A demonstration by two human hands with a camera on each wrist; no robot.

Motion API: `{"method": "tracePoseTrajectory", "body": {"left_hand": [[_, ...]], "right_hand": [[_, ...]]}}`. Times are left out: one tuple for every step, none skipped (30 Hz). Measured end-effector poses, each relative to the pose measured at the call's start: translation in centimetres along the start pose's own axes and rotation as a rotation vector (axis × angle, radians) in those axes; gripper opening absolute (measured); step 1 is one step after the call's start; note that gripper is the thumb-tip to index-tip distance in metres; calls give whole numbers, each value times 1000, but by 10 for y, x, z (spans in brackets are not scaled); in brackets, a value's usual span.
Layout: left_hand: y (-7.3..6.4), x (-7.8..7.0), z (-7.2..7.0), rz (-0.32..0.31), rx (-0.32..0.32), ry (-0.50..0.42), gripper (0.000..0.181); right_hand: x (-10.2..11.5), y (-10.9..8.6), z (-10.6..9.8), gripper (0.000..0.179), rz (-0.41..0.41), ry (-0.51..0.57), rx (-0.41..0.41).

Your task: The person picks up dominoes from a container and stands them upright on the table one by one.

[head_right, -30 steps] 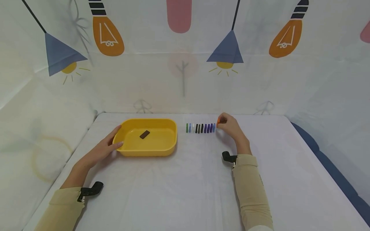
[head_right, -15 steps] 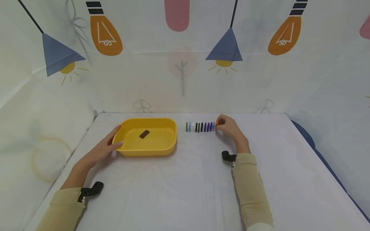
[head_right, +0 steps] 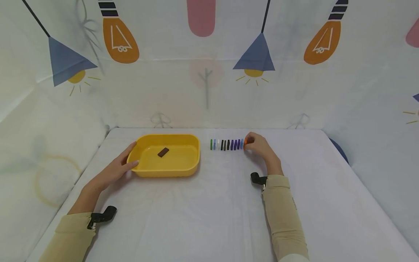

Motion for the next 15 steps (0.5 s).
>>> {"method": "tracePoseTrajectory", "body": {"left_hand": [[0, 0, 0, 0, 0, 1, 82], [0, 0, 0, 0, 0, -1, 82], [0, -1, -1, 0, -1, -1, 82], [0, -1, -1, 2, -1, 1, 82], [0, -1, -1, 1, -2, 1, 82], [0, -1, -1, 1, -2, 1, 82], [-1, -1, -1, -1, -2, 2, 82], [-1, -1, -1, 0, -3, 2, 82], [-2, -2, -1, 1, -3, 4, 83], [-2, -2, -1, 1, -2, 4, 83], [-2, -2, -1, 1, -1, 3, 83], [-2, -2, -1, 3, 0, 3, 83], [-2, -3, -1, 5, 0, 3, 83], [-2, -3, -1, 6, 1, 0, 83], [-1, -3, -1, 6, 1, 0, 83]], "right_hand": [[0, -1, 0, 23, -2, 6, 4], [1, -2, 0, 23, -1, 12, 7], [1, -3, 0, 24, -1, 17, 11], [2, -3, 0, 24, 1, 20, 13], [2, -4, 0, 25, 3, 19, 16], [2, -5, 0, 25, 6, 20, 19], [7, -8, -1, 25, 11, 21, 23], [8, -8, -1, 25, 17, 19, 26], [8, -9, -1, 25, 20, 22, 27], [8, -9, -1, 25, 23, 22, 27], [7, -10, -1, 25, 24, 21, 27], [7, -10, -1, 25, 24, 23, 27], [6, -10, -1, 25, 24, 24, 27], [2, -8, 0, 25, 22, 25, 23], [0, -7, 0, 26, 19, 27, 21]]}}
Point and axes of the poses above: each hand's wrist, its own y-axis towards the middle knuckle, its own z-axis out of the palm, x = y × z, the point moved 8 cm from there along y, towards the middle knuckle, and after that the axes turned 1 degree about -y, right-handed, at the moved point
